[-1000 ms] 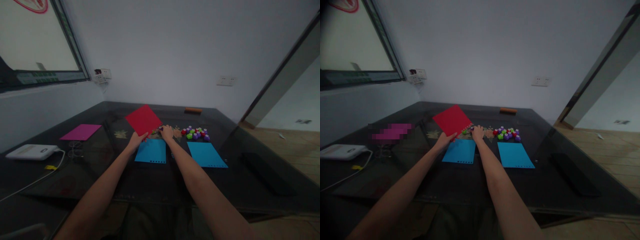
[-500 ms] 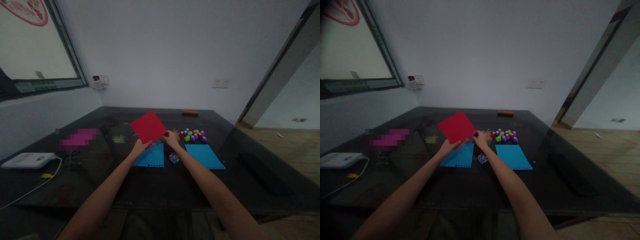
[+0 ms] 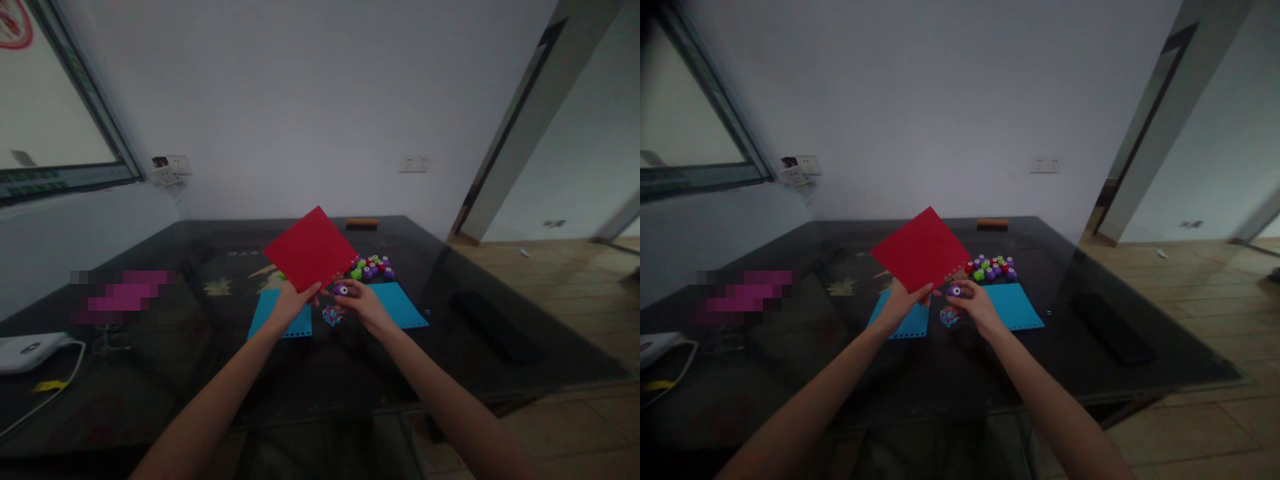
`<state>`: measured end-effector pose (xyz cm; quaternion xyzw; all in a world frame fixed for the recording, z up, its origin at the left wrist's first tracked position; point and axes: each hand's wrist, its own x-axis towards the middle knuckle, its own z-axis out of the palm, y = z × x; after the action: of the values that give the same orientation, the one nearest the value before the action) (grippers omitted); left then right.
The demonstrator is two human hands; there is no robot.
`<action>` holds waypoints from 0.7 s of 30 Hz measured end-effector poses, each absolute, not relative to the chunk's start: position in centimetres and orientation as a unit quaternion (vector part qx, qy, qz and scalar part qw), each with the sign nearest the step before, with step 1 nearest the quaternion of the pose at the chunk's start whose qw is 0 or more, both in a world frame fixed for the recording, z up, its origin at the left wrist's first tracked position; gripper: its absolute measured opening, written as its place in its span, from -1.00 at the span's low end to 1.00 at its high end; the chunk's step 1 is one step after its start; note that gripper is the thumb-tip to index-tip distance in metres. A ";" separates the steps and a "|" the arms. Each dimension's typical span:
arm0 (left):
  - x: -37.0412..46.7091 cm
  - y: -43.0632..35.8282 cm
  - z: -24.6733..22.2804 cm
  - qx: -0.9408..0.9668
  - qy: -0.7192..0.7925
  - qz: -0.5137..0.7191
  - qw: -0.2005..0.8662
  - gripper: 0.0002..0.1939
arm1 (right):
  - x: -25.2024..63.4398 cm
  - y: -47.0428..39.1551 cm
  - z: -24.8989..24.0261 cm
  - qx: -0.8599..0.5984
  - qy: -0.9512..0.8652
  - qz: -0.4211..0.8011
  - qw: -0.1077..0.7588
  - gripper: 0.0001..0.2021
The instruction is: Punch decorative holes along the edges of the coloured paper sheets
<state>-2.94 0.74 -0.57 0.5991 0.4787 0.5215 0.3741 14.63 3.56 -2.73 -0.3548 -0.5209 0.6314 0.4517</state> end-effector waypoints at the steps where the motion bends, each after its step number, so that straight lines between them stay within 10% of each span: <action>1: -2.4 0.7 -0.8 0.583 0.480 0.531 0.384 -0.71 | 14.6 3.3 -2.9 -0.351 -0.514 0.636 0.456 -0.54; 21: -2.2 0.4 -2.9 0.579 0.497 0.521 0.383 -0.65 | 14.6 2.9 -3.4 -0.331 -0.471 0.654 0.490 -0.61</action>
<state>-2.21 0.39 -2.93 0.5791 0.4966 0.5210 0.3830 14.61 2.87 -3.42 -0.3313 -0.4713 0.6542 0.4901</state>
